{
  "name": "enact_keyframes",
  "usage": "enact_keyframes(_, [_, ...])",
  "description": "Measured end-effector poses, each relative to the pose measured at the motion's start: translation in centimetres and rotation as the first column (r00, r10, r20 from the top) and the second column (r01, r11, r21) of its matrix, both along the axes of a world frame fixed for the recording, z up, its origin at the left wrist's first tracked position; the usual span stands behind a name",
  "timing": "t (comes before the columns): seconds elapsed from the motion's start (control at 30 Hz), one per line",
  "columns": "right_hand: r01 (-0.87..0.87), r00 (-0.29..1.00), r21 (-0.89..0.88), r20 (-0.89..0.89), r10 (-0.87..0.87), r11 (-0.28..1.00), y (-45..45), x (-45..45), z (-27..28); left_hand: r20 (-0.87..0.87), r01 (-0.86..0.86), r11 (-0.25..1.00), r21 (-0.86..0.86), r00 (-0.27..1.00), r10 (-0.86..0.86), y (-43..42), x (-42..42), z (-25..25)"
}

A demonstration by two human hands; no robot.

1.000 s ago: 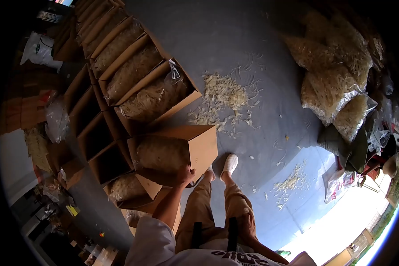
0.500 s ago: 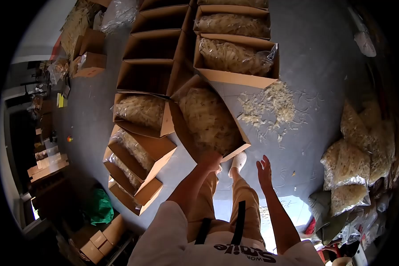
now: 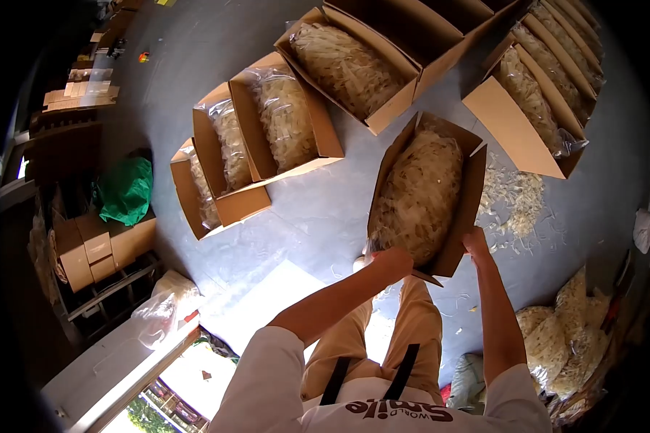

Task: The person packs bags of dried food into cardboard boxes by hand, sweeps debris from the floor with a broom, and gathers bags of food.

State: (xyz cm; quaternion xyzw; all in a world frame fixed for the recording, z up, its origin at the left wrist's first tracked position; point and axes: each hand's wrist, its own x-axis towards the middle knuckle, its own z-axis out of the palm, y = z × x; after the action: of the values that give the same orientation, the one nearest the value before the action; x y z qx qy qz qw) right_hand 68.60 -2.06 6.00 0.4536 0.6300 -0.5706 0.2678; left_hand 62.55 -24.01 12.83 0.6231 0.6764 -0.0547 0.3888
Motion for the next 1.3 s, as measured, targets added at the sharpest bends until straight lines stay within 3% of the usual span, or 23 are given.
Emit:
enact_keyframes(0.03, [-0.049,0.999,0.034,-0.015,0.049,0.998,-1.3,1.1,-0.2,-0.050,-0.004,0.981,-0.192,0.999,-0.005,-1.1,0.2,1.2])
enact_keyframes(0.13, [-0.121,0.976,0.282,-0.141,0.166,0.952,-6.9,4.6,-1.6,0.010,-0.155,0.986,-0.058,0.988,0.156,-7.7,0.1,4.8])
enact_keyframes(0.2, [-0.174,0.950,0.280,-0.203,0.236,0.944,-11.6,5.9,-1.3,0.036,-0.278,0.960,0.015,0.960,0.278,-13.4,1.2,5.9])
enact_keyframes(0.27, [-0.278,0.949,0.234,-0.086,0.305,0.932,-17.0,2.3,6.3,0.007,-0.317,0.943,-0.101,0.948,0.320,-19.4,3.0,4.9])
enact_keyframes(0.3, [-0.343,0.923,0.273,-0.079,0.376,0.899,-19.1,1.7,6.5,0.002,-0.416,0.908,-0.053,0.909,0.417,-21.9,3.4,5.9])
enact_keyframes(0.33, [-0.390,0.903,0.128,-0.137,0.406,0.912,-20.8,-0.7,10.3,0.009,-0.509,0.861,0.000,0.861,0.509,-23.9,3.6,7.0])
enact_keyframes(0.37, [-0.382,0.875,0.213,-0.230,0.426,0.899,-23.1,0.4,6.8,-0.036,-0.476,0.872,-0.110,0.879,0.475,-25.3,3.8,8.3])
enact_keyframes(0.4, [-0.389,0.832,0.333,-0.274,0.483,0.859,-25.2,-0.6,7.8,-0.078,-0.440,0.870,-0.221,0.898,0.434,-26.5,4.0,9.6])
enact_keyframes(0.47, [-0.476,0.786,0.359,-0.237,0.571,0.803,-28.7,-1.2,7.9,-0.143,-0.501,0.823,-0.267,0.865,0.480,-28.9,4.9,11.1])
enact_keyframes(0.6, [-0.485,0.677,0.287,-0.475,0.562,0.826,-35.7,0.6,7.1,-0.326,-0.596,0.771,-0.223,0.791,0.517,-36.5,9.3,9.3])
enact_keyframes(0.67, [-0.701,0.627,0.049,-0.431,0.649,0.711,-37.7,1.7,8.7,-0.472,-0.653,0.713,-0.254,0.727,0.499,-39.6,11.2,8.3])
enact_keyframes(0.73, [-0.947,0.282,0.045,-0.351,0.893,0.317,-37.2,1.6,12.8,-0.549,-0.721,0.600,-0.347,0.675,0.493,-41.5,12.7,7.6])
enact_keyframes(0.8, [-0.935,0.327,0.003,-0.368,0.870,0.353,-36.9,5.6,9.9,-0.525,-0.729,0.568,-0.382,0.677,0.516,-41.3,13.8,8.4])
enact_keyframes(0.93, [-0.775,0.509,0.120,-0.464,0.725,0.620,-27.5,11.4,8.1,-0.299,-0.847,0.530,-0.034,0.515,0.803,-37.7,15.7,9.8])
enact_keyframes(0.97, [-0.730,0.568,0.212,-0.341,0.749,0.650,-24.2,13.2,7.7,-0.229,-0.869,0.494,0.031,0.475,0.849,-36.6,16.5,9.8])
enact_keyframes(1.0, [-0.666,0.702,0.142,-0.214,0.680,0.732,-20.6,15.6,6.3,-0.154,-0.886,0.456,0.090,0.440,0.885,-35.4,16.9,10.0])
enact_keyframes(1.03, [-0.661,0.703,0.275,-0.097,0.704,0.698,-16.6,15.5,9.7,-0.112,-0.887,0.461,0.012,0.457,0.882,-33.6,16.6,11.1])
enact_keyframes(1.1, [-0.528,0.740,0.545,-0.083,0.668,0.652,-9.5,21.1,8.4,-0.022,-0.881,0.466,-0.081,0.469,0.883,-30.7,16.0,13.1])
enact_keyframes(1.13, [-0.565,0.708,0.586,-0.018,0.706,0.581,-6.4,22.1,11.1,0.030,-0.879,0.467,-0.093,0.466,0.884,-29.9,15.7,13.7])
enact_keyframes(1.2, [-0.402,0.900,0.591,0.117,0.419,0.700,-2.0,25.6,12.1,0.139,-0.903,0.414,-0.114,0.398,0.907,-28.6,14.8,14.3])
enact_keyframes(1.23, [-0.403,0.893,0.605,0.095,0.440,0.687,0.6,28.9,10.0,0.117,-0.910,0.360,-0.206,0.343,0.932,-27.9,14.2,14.8])
enact_keyframes(1.27, [-0.138,0.989,0.589,0.044,0.139,0.796,1.1,29.5,11.4,0.094,-0.893,0.411,-0.182,0.401,0.911,-27.6,13.7,14.7])
enact_keyframes(1.3, [0.061,0.990,0.428,0.089,-0.109,0.902,1.9,29.3,12.8,0.105,-0.897,0.382,-0.222,0.367,0.924,-27.7,13.3,14.1])
